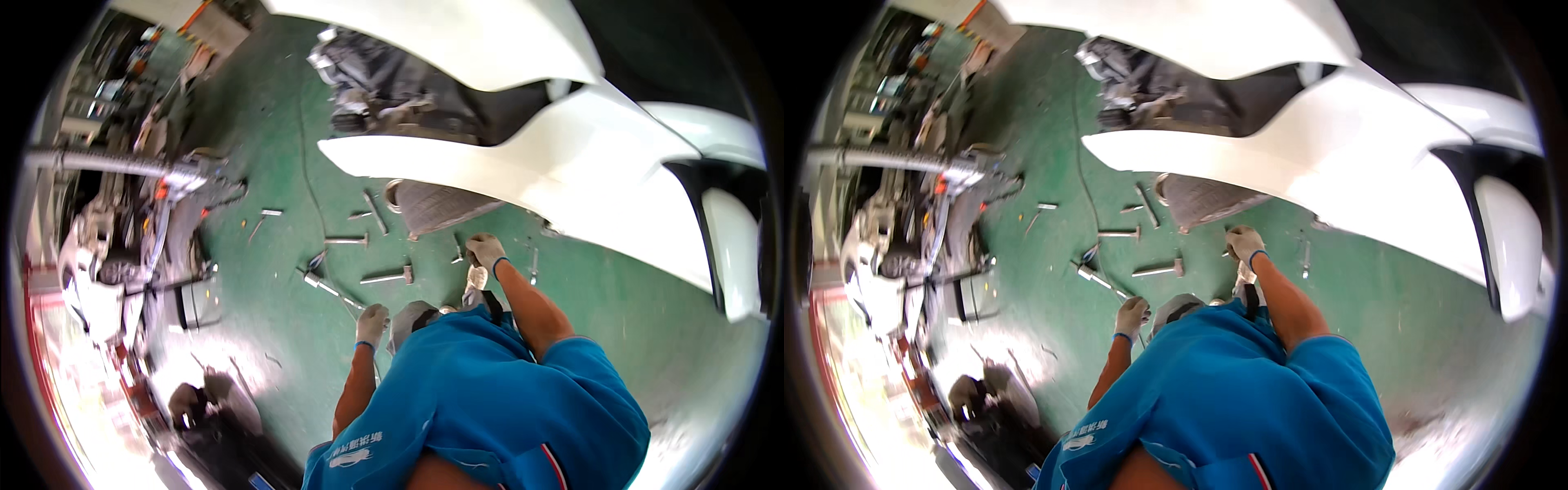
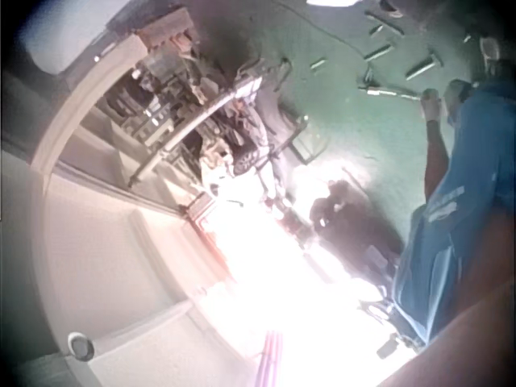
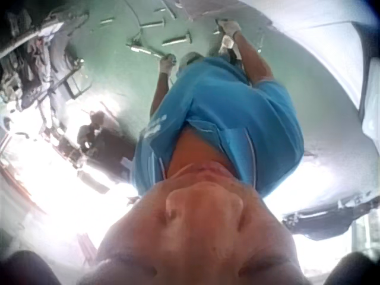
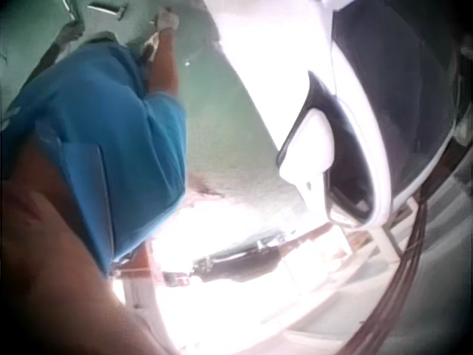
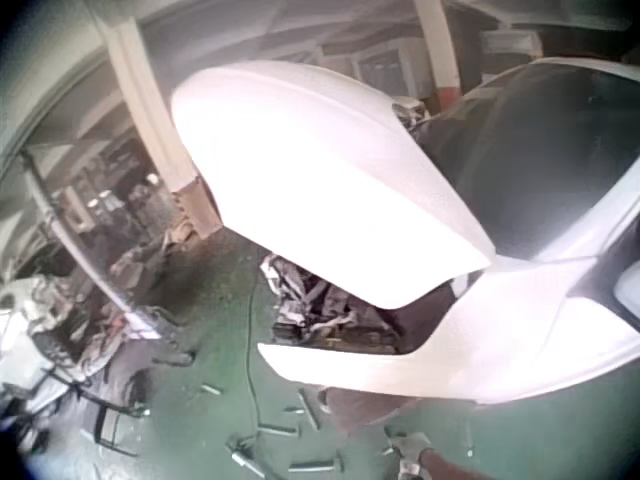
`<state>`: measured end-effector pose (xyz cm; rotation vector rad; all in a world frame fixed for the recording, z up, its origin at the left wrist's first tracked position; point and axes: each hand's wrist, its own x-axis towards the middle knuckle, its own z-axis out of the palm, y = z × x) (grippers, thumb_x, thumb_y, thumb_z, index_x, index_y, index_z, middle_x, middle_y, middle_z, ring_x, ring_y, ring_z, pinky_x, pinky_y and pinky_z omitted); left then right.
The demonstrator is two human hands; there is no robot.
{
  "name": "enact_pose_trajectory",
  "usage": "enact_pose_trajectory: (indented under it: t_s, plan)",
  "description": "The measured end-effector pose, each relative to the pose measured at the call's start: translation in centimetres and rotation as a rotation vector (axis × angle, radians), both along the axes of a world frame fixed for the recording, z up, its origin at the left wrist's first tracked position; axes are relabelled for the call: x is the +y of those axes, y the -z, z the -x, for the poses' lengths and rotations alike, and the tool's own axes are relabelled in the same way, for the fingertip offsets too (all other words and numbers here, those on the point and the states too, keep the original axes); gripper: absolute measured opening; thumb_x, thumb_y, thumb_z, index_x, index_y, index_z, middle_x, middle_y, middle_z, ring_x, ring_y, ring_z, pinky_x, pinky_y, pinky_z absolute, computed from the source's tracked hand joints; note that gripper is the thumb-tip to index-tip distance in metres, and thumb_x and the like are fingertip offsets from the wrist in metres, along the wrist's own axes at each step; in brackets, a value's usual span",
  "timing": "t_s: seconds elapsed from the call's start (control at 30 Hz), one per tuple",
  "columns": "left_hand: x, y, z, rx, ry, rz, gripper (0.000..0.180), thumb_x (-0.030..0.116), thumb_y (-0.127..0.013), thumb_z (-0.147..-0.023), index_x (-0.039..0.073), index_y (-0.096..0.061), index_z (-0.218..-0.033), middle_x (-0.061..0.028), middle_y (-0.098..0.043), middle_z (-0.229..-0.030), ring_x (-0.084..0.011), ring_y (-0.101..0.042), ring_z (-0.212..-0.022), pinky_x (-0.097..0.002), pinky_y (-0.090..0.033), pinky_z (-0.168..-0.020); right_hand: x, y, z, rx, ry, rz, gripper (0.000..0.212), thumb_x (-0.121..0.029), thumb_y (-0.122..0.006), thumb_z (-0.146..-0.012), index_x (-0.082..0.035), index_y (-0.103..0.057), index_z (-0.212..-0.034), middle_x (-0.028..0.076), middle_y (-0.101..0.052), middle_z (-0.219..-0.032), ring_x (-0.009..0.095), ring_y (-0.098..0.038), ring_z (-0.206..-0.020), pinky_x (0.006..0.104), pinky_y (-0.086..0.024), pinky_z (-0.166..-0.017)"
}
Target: The person uses a hammer and a metal bar to pry and detach a white car bumper from the vehicle's front frame. They repeatedly strike and lever the bumper until it separates, then lift it away from the car.
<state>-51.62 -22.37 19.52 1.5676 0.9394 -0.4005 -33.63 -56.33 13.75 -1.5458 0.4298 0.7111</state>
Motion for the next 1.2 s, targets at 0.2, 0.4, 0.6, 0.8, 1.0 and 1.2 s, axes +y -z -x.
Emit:
enact_pose_trajectory:
  t_s: [0.2,0.4,0.6,0.8,1.0,1.2]
  plan:
    - [4.6,6.3,7.3,0.090,0.076,-0.211,0.022,0.021,-0.062,-0.089,0.000,-0.071,-0.092,-0.0073,-0.066,-0.081,-0.0167,-0.062,-0.069,-0.0329,-0.050,-0.062,8.9,-7.9,-7.0,-0.869,-0.221,0.392,0.021,-0.026,-0.060,-0.093,-0.009,-0.069,-0.099,0.016,-0.070,-0.084,0.033,-0.069,-0.072,0.0441,-0.053,-0.066]
    - [6.1,7.9,12.0,-0.057,0.845,-0.644,0.030,0.029,-0.052,-0.094,0.007,-0.070,-0.086,-0.0206,-0.070,-0.093,-0.0383,-0.067,-0.086,-0.0506,-0.051,-0.074,16.2,-16.2,-16.2,-1.395,-0.342,0.856,0.016,-0.017,-0.063,-0.087,-0.013,-0.065,-0.102,0.007,-0.068,-0.087,0.027,-0.069,-0.088,0.0429,-0.055,-0.082]
    - [12.2,7.4,8.8,-0.051,0.790,-0.563,0.020,0.021,-0.054,-0.093,0.006,-0.064,-0.084,-0.0127,-0.062,-0.082,-0.0279,-0.061,-0.074,-0.0411,-0.047,-0.064,19.5,-13.1,-23.7,-1.376,-0.143,1.184,0.018,-0.030,-0.065,-0.088,-0.013,-0.068,-0.082,0.006,-0.068,-0.076,0.024,-0.069,-0.069,0.0447,-0.052,-0.054]
    - [21.6,6.0,3.3,0.029,0.124,-0.098,0.013,0.012,-0.055,-0.092,0.005,-0.059,-0.082,-0.0049,-0.054,-0.072,-0.0175,-0.054,-0.062,-0.0316,-0.043,-0.055,21.1,-17.5,-22.7,-1.183,-0.270,1.378,0.030,-0.037,-0.057,-0.095,-0.014,-0.075,-0.089,0.006,-0.072,-0.071,0.023,-0.070,-0.063,0.0444,-0.050,-0.052]
    - [30.0,6.3,-2.0,0.264,-0.126,0.140,0.011,0.011,-0.058,-0.092,0.008,-0.055,-0.081,-0.0028,-0.052,-0.070,-0.0125,-0.049,-0.055,-0.0268,-0.036,-0.048,22.5,-15.9,-23.6,-1.129,-0.098,1.434,0.045,-0.050,-0.058,-0.092,-0.015,-0.079,-0.073,0.014,-0.075,-0.079,0.028,-0.071,-0.064,0.0454,-0.055,-0.056]
    - [33.1,5.8,-6.3,0.219,-0.002,0.135,0.006,0.010,-0.057,-0.091,0.006,-0.058,-0.086,-0.0022,-0.052,-0.071,-0.0116,-0.049,-0.055,-0.0262,-0.035,-0.047,22.5,-14.9,-23.8,-1.150,-0.117,1.478,0.050,-0.053,-0.061,-0.091,-0.008,-0.080,-0.079,0.030,-0.067,-0.092,0.031,-0.069,-0.065,0.0437,-0.054,-0.051]
